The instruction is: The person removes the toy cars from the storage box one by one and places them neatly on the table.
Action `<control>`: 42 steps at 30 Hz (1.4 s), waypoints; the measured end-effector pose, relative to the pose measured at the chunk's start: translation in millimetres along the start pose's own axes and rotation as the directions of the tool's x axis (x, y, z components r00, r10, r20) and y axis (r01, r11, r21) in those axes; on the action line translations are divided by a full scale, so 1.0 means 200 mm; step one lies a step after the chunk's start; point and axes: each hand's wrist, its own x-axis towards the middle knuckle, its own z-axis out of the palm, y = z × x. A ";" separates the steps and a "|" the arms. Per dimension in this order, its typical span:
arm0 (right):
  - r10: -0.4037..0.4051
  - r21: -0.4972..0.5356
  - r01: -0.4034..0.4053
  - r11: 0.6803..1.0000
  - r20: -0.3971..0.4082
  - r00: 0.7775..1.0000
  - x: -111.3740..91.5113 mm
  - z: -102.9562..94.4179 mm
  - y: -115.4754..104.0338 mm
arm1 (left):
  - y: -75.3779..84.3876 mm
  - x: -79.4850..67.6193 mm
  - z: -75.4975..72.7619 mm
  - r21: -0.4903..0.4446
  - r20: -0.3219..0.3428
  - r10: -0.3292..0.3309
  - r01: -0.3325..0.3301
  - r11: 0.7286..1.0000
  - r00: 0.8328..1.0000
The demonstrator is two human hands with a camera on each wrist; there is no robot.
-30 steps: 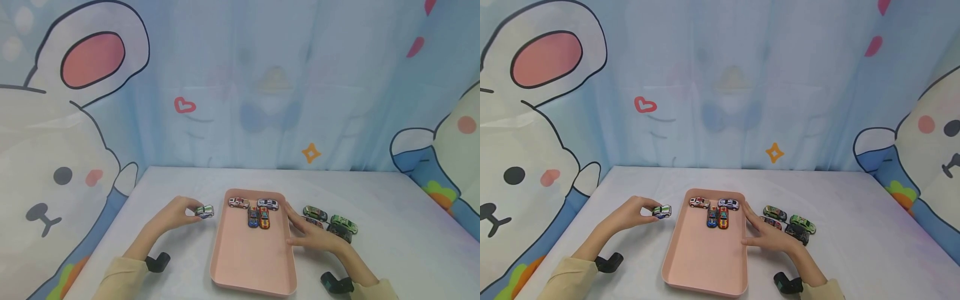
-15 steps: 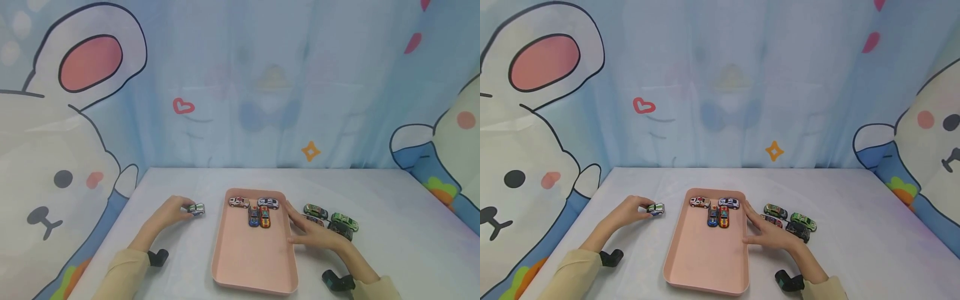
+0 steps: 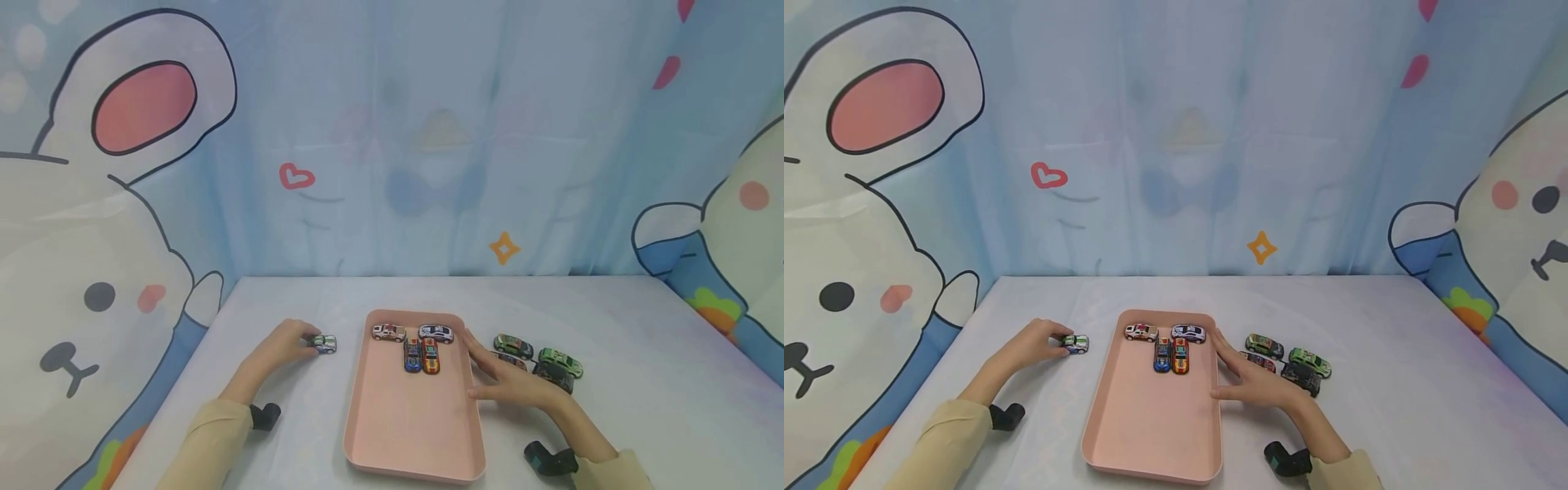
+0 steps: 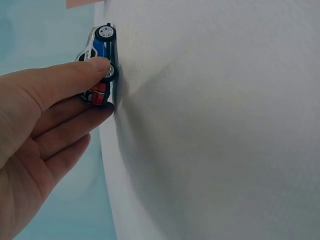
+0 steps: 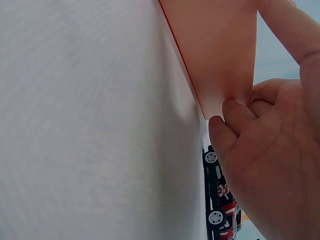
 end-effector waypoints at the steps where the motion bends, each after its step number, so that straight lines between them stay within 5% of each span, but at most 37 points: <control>1: 0.000 0.000 0.000 1.000 -0.001 1.000 0.00 0.00 0.00 | 0.00 0.01 0.00 0.005 0.001 0.004 -0.004 1.000 1.000; 16: 0.017 0.019 -0.017 1.000 -0.009 1.000 -0.01 -0.01 0.01 | 0.11 0.09 0.02 0.034 0.036 0.042 -0.043 0.999 0.998; 22: 0.022 0.016 -0.022 1.000 -0.012 1.000 -0.02 -0.01 0.00 | 0.31 0.16 0.05 -0.023 0.011 0.162 -0.162 0.987 0.987; 29: 0.018 0.036 -0.018 0.999 -0.006 1.000 -0.01 0.00 -0.01 | 0.49 0.26 0.14 -0.064 0.053 0.344 -0.341 0.938 0.938; 37: 0.004 0.034 -0.004 0.999 0.006 1.000 0.00 0.00 0.00 | 0.48 0.31 0.20 0.068 0.075 0.230 -0.235 0.970 0.970; 42: 0.006 0.053 -0.006 0.999 0.012 1.000 0.00 0.00 0.01 | 0.47 0.35 0.22 0.196 0.078 0.250 -0.261 0.945 0.965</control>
